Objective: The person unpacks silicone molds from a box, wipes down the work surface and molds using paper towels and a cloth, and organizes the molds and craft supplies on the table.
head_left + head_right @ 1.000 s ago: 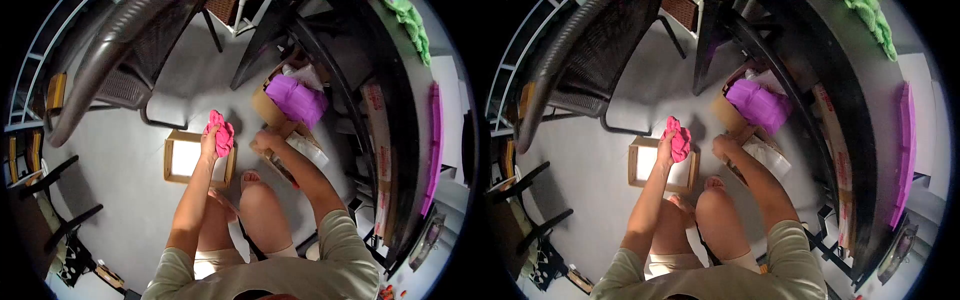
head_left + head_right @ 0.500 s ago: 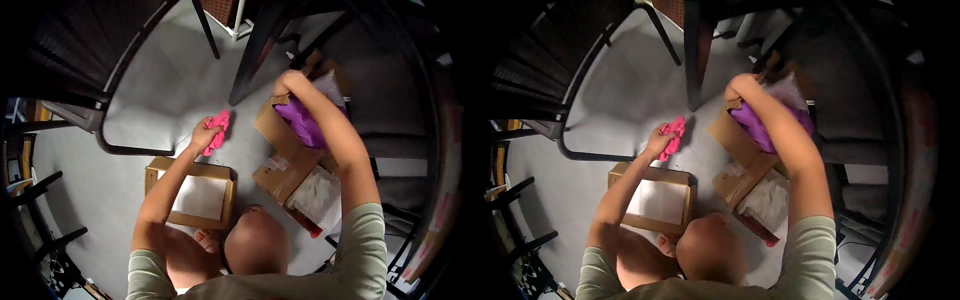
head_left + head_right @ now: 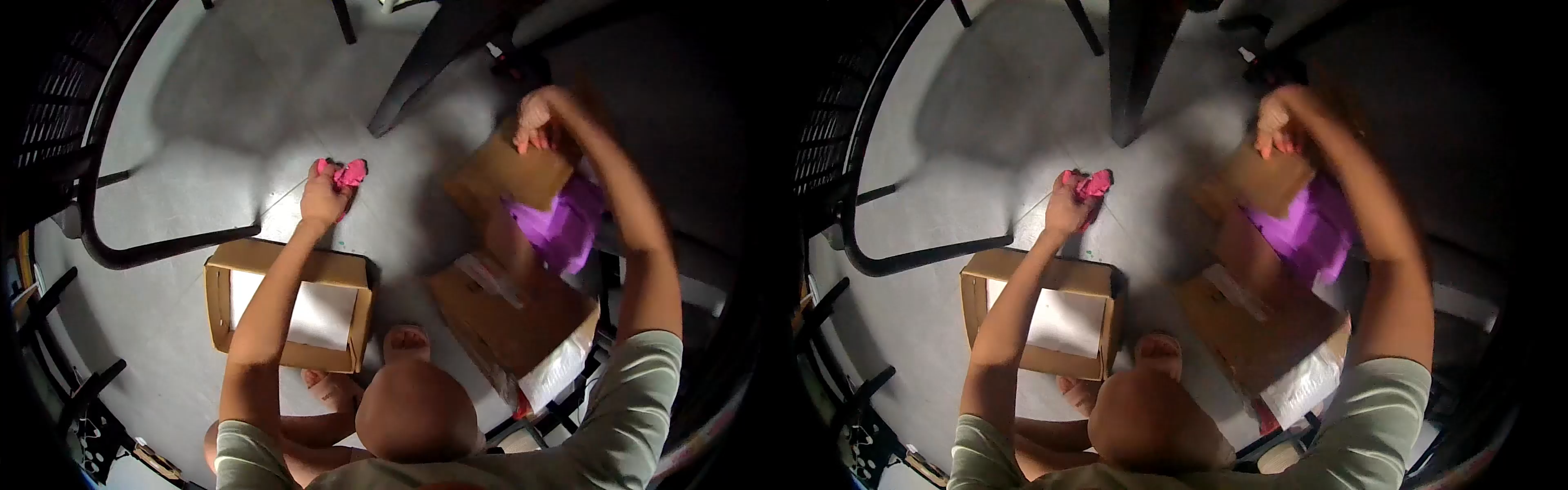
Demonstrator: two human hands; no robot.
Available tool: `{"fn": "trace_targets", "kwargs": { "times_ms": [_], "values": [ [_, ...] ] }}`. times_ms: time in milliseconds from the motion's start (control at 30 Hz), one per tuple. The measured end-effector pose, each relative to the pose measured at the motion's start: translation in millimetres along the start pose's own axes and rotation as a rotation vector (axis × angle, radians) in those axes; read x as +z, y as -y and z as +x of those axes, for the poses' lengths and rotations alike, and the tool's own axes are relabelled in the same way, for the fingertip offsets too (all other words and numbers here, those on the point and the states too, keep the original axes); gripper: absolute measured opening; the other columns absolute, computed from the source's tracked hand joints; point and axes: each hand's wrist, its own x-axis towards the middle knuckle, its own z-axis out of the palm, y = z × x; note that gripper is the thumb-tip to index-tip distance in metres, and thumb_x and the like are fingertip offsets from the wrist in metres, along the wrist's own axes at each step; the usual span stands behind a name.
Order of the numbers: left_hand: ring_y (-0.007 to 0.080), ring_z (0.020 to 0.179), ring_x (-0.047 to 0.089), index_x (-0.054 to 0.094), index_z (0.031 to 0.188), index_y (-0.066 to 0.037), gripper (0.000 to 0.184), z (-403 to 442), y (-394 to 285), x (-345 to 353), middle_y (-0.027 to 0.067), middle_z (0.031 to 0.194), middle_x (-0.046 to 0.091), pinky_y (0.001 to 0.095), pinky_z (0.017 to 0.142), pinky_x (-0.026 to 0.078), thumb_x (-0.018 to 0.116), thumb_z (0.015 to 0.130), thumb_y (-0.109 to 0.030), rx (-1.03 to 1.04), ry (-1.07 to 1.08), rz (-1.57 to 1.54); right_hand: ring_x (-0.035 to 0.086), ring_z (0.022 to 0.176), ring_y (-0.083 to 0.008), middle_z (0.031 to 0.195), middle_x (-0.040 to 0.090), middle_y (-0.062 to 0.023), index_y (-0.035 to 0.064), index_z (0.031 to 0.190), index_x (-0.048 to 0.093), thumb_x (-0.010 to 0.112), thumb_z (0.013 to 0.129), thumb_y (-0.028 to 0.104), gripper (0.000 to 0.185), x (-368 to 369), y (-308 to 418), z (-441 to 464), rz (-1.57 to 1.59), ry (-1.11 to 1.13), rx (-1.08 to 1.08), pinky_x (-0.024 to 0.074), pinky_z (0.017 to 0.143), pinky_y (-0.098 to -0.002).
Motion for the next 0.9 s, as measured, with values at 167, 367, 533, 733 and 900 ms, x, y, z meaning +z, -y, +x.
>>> {"fn": "trace_targets", "kwargs": {
  "times_ms": [167, 367, 533, 733, 900],
  "values": [
    [0.0401, 0.112, 0.049, 0.055, 0.117, -0.016, 0.048, -4.7, -32.1, 4.7, 0.0187, 0.141, 0.031, 0.0446, 0.089, 0.048, 0.069, 0.071, -0.016, -0.132, 0.03, 0.169, 0.06, 0.095, -0.0299, 0.102, 0.063, -0.015, 0.0037, 0.115, 0.056, 0.064, 0.083, 0.034, 0.045, -19.8, -39.0, 125.7, 0.263, 0.127, 0.224, 0.0483, 0.087, -0.0414],
    [0.0386, 0.112, 0.049, 0.054, 0.116, -0.017, 0.048, -1.5, -37.5, 8.6, 0.0177, 0.141, 0.033, 0.0448, 0.087, 0.049, 0.068, 0.07, -0.011, -0.219, 0.022, 0.219, 0.057, 0.104, -0.0304, 0.112, 0.059, -0.0176, 0.0, 0.115, 0.056, 0.06, 0.085, 0.029, 0.043, -68.2, -113.5, 237.4, -0.034, -1.149, -0.108, 0.0456, 0.089, -0.0395],
    [0.0381, 0.111, 0.05, 0.055, 0.115, -0.017, 0.049, -1.1, -31.3, 15.1, 0.0183, 0.141, 0.032, 0.0446, 0.087, 0.049, 0.068, 0.069, -0.011, -0.208, -0.016, 0.217, 0.045, 0.122, -0.0333, 0.135, 0.044, -0.0168, 0.005, 0.13, 0.046, 0.06, 0.084, 0.025, 0.052, -71.0, -115.0, 246.4, 0.29, -1.412, -0.513, 0.0387, 0.1, -0.0401],
    [0.0378, 0.111, 0.05, 0.054, 0.115, -0.018, 0.047, -2.8, -33.1, 13.8, 0.0186, 0.14, 0.032, 0.0445, 0.088, 0.049, 0.066, 0.07, -0.008, -0.224, -0.016, 0.199, 0.041, 0.126, -0.0354, 0.137, 0.043, -0.0188, 0.0063, 0.132, 0.047, 0.055, 0.085, 0.033, 0.054, -93.1, -114.6, 317.0, -0.056, -1.508, -0.182, 0.0349, 0.104, -0.0403],
    [0.0381, 0.111, 0.049, 0.054, 0.115, -0.018, 0.044, 1.3, -33.1, 16.9, 0.0172, 0.141, 0.028, 0.0445, 0.087, 0.049, 0.063, 0.073, -0.007, -0.234, 0.029, 0.252, 0.052, 0.114, -0.0346, 0.121, 0.056, -0.0193, 0.0038, 0.12, 0.055, 0.056, 0.083, 0.03, 0.046, -71.4, -82.6, 287.9, 0.206, -1.178, -0.029, 0.043, 0.094, -0.0427]
  ]
}}
